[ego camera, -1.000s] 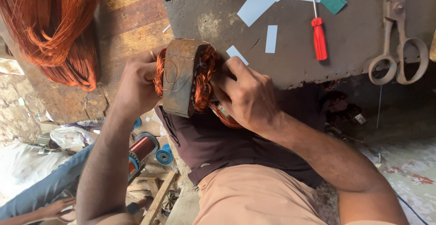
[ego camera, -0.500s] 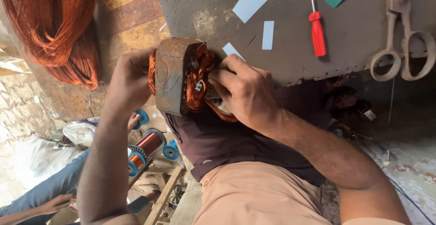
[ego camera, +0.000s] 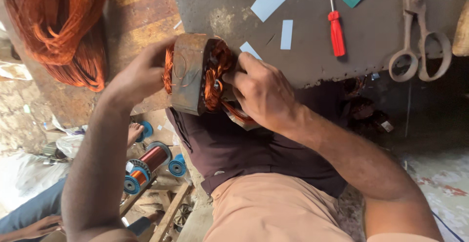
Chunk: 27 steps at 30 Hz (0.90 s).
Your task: The person winds copper wire around a rectangular metal core, inserting small white paper strips between layers for insulation. They use their hands to guide the wire and occasionally use a screwdriver to adjust the winding.
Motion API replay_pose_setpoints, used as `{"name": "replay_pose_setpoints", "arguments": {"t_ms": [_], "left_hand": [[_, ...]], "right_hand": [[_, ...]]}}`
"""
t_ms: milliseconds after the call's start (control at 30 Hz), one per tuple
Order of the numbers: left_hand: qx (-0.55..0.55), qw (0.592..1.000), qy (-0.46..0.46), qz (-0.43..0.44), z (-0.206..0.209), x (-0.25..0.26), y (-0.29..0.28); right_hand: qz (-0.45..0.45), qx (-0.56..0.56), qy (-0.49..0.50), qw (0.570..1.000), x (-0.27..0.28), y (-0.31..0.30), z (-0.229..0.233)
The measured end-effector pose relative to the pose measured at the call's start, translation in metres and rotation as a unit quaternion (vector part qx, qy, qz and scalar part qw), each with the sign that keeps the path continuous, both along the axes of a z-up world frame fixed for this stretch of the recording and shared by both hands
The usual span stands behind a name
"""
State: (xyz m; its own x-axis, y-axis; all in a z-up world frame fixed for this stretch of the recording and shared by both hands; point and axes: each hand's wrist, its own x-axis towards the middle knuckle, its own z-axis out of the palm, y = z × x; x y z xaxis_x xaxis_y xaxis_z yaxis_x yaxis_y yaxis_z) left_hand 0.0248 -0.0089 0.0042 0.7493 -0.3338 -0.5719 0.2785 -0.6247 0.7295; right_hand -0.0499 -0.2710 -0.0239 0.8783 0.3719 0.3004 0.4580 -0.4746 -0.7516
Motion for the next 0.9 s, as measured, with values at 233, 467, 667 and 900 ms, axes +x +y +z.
{"name": "replay_pose_setpoints", "arguments": {"t_ms": [233,467,667,900], "left_hand": [[-0.111,0.993,0.045,-0.009,-0.010,0.008,0.006],[-0.016,0.999,0.023,0.031,-0.016,-0.005,0.011],[-0.038,0.992,0.055,0.105,-0.014,-0.012,0.001],[-0.165,0.968,0.065,0.176,-0.025,-0.021,0.000]], "right_hand": [[-0.029,-0.003,0.109,0.994,-0.009,-0.053,0.012],[-0.004,-0.087,0.050,0.995,-0.019,-0.045,0.012],[0.008,-0.184,-0.008,0.983,-0.025,-0.034,0.013],[-0.086,-0.096,-0.054,0.990,-0.016,-0.054,0.049]]}}
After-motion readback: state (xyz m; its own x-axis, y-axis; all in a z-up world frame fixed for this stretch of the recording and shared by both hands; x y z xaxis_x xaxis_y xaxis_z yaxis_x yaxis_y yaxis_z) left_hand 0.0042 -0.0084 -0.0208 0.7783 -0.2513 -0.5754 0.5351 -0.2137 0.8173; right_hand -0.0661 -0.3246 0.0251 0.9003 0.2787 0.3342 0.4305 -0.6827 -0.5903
